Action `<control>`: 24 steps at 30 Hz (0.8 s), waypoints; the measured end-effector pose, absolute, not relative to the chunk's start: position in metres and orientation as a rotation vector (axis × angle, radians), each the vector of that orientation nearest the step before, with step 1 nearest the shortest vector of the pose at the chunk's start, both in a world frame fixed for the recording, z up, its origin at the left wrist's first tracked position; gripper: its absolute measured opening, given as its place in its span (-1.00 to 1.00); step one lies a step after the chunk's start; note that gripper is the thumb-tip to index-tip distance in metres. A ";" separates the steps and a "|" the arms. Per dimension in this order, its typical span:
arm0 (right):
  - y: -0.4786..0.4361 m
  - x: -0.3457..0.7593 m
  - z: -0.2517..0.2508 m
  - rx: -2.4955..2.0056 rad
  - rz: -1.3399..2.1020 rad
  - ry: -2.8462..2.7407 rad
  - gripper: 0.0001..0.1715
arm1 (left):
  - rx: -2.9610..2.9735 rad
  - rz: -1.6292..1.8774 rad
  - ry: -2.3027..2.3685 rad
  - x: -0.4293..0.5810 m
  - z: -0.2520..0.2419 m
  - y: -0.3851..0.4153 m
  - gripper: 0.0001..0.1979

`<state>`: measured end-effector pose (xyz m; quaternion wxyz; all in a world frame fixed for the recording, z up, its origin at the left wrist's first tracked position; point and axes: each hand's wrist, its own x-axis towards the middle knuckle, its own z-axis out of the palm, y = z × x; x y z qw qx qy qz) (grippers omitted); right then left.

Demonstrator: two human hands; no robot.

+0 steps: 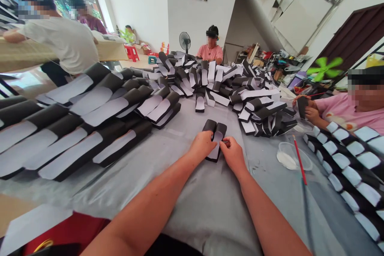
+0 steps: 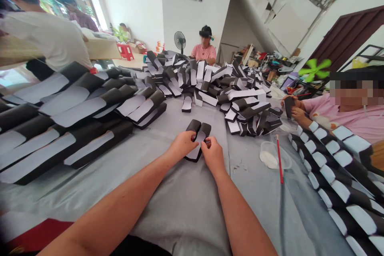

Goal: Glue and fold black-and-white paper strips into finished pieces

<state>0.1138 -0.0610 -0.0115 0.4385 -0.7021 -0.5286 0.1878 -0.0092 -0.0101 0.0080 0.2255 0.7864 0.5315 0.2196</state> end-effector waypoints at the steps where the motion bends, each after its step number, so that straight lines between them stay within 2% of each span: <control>1: -0.061 0.114 -0.011 -1.744 0.468 -1.315 -0.70 | 2.178 0.597 1.466 -0.009 0.008 -0.010 -0.88; 8: -0.058 0.115 -0.015 -1.747 0.489 -1.309 -0.66 | 2.173 0.583 1.505 -0.009 0.003 -0.007 -0.74; 19: -0.057 0.122 -0.020 -1.689 0.562 -1.223 -0.50 | 1.959 0.748 1.561 -0.024 0.022 -0.006 -0.72; 22: -0.057 0.123 -0.021 -1.679 0.622 -1.178 -0.52 | 1.951 0.885 1.630 -0.039 0.028 0.000 -0.72; 24: -0.057 0.123 -0.021 -1.672 0.657 -1.135 -0.54 | 1.951 0.853 1.691 -0.049 0.032 0.007 -0.72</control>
